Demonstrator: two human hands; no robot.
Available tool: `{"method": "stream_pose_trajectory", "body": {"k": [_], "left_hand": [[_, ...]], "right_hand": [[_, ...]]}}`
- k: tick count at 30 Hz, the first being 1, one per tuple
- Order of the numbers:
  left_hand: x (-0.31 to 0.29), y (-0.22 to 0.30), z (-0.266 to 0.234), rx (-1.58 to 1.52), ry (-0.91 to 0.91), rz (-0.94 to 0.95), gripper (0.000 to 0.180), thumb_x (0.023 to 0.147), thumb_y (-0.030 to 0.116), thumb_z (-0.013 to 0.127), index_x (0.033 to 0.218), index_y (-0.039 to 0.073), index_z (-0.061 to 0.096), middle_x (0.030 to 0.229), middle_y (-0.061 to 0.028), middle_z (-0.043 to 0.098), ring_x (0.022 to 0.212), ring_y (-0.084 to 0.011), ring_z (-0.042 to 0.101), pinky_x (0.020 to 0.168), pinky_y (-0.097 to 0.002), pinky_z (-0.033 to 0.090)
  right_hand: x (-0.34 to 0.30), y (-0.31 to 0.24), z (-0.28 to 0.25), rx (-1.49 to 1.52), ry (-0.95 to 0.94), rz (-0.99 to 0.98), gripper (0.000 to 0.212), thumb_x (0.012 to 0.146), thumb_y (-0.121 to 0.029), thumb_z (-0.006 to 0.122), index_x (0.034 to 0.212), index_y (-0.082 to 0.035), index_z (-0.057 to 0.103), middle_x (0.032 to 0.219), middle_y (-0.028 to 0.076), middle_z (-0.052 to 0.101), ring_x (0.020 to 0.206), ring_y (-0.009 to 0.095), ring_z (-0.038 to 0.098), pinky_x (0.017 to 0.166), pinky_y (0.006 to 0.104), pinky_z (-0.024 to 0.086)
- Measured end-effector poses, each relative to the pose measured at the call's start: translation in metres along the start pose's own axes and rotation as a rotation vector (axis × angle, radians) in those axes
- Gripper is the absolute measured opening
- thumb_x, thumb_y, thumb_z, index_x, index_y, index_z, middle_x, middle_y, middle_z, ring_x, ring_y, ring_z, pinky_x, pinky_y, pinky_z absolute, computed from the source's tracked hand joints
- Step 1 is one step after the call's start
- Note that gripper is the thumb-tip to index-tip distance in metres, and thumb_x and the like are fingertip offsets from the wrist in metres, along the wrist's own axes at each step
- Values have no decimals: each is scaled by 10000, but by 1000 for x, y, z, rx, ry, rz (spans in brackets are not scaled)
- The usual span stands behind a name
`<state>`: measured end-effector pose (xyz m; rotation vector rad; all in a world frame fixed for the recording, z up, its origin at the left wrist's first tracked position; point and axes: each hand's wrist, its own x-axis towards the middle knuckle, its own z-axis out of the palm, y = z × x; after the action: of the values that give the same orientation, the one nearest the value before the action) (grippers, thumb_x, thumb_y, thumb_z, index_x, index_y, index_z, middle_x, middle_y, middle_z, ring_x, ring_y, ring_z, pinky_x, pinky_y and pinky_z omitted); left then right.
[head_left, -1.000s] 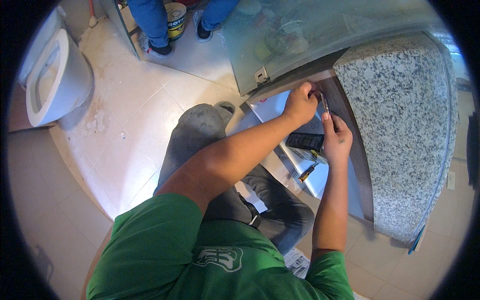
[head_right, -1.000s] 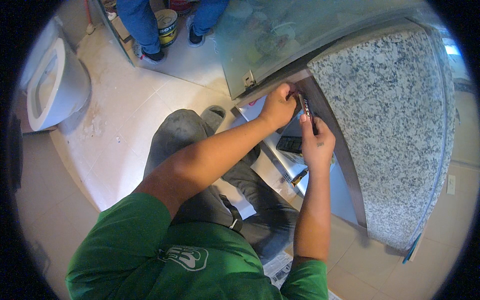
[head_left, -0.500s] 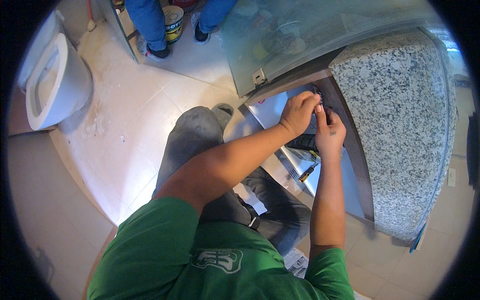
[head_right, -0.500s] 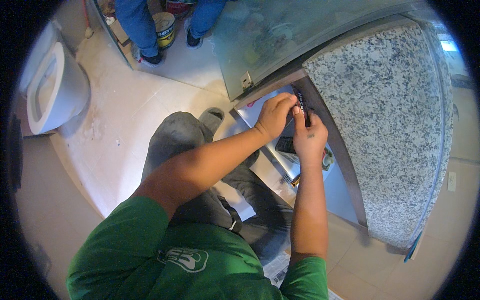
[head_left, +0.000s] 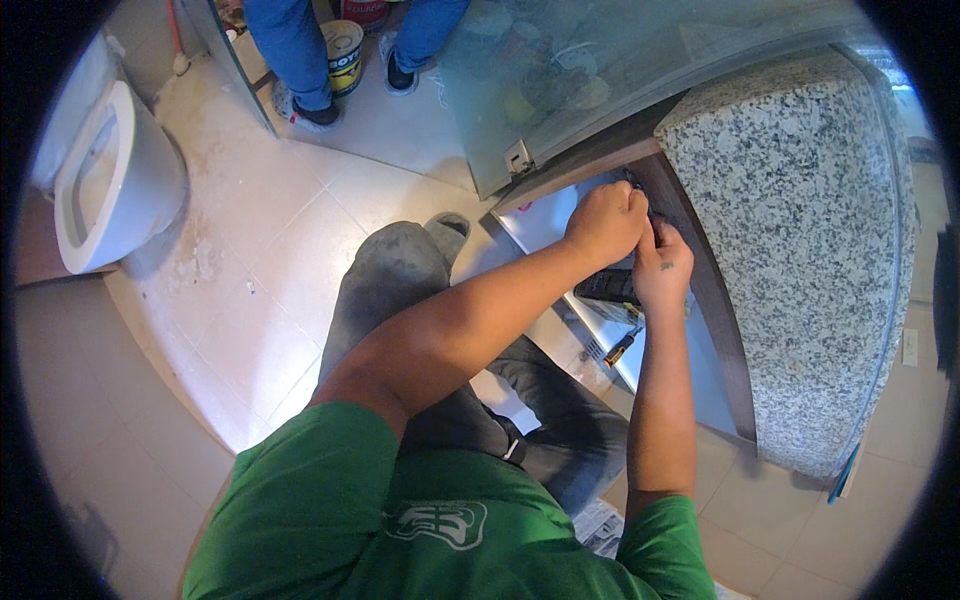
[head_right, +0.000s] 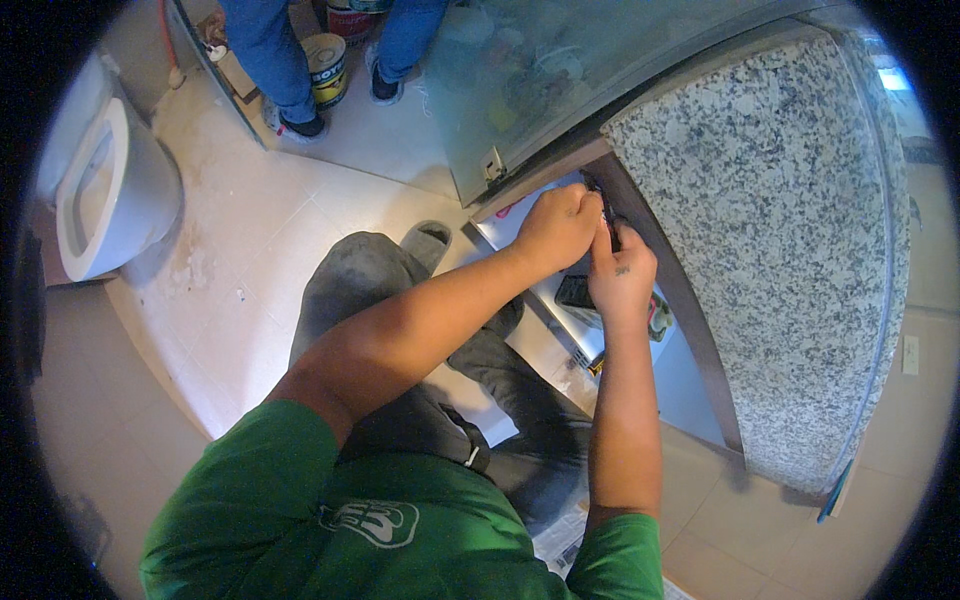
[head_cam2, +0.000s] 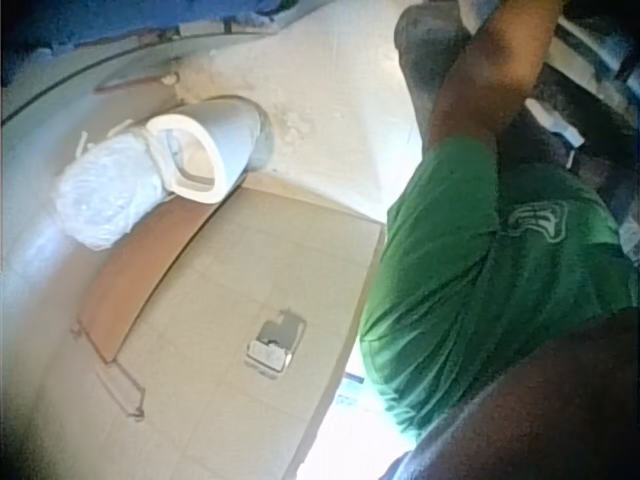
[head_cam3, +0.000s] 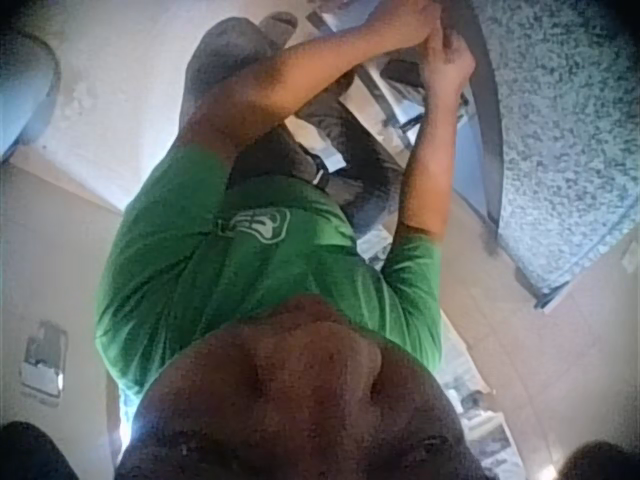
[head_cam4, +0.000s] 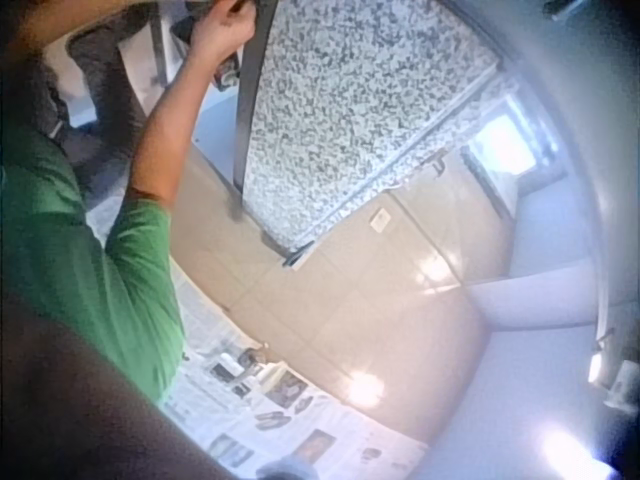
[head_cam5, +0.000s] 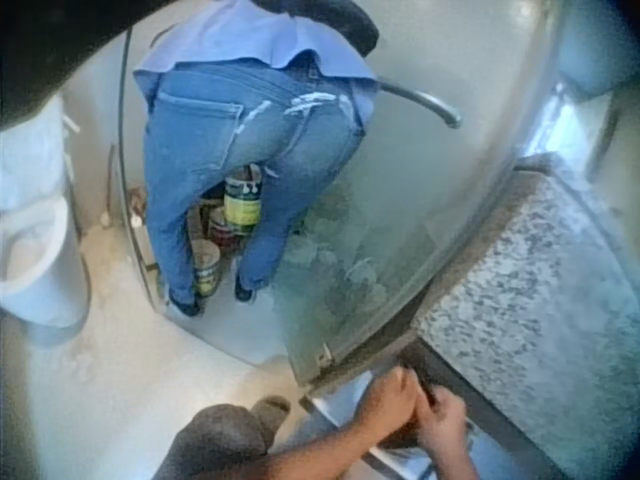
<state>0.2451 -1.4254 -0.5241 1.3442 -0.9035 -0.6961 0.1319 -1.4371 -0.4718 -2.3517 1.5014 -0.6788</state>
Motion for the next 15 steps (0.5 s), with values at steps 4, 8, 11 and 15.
{"method": "stream_pose_trajectory", "body": {"k": [4, 8, 11, 15], "left_hand": [[3, 1, 1, 56, -13, -24, 384, 965, 260, 463, 807, -45, 635, 833, -325, 646, 845, -510, 634, 772, -568, 500], [7, -7, 7, 148, -10, 42, 382, 959, 252, 463, 828, -58, 643, 846, -329, 649, 858, -512, 632, 800, -559, 504], [4, 10, 1, 129, -23, -49, 384, 958, 244, 464, 836, -67, 652, 870, -327, 659, 874, -495, 646, 818, -543, 516], [7, 11, 1, 142, -33, -62, 383, 962, 237, 465, 858, -70, 668, 900, -320, 677, 887, -474, 668, 832, -531, 533]], "right_hand": [[0, -8, 0, -21, 21, -23, 349, 947, -285, 656, 840, 47, 662, 692, 258, 621, 593, 347, 623, 617, 409, 497], [2, -5, 4, 17, 35, 7, 348, 943, -288, 660, 850, 47, 668, 674, 253, 614, 583, 337, 618, 616, 407, 495], [0, -7, 2, 14, 27, 28, 347, 940, -288, 661, 852, 48, 667, 668, 258, 610, 590, 351, 623, 618, 410, 495], [1, -2, 5, 13, 58, -19, 359, 934, -288, 665, 818, 51, 651, 676, 273, 607, 605, 394, 623, 622, 422, 495]]}}
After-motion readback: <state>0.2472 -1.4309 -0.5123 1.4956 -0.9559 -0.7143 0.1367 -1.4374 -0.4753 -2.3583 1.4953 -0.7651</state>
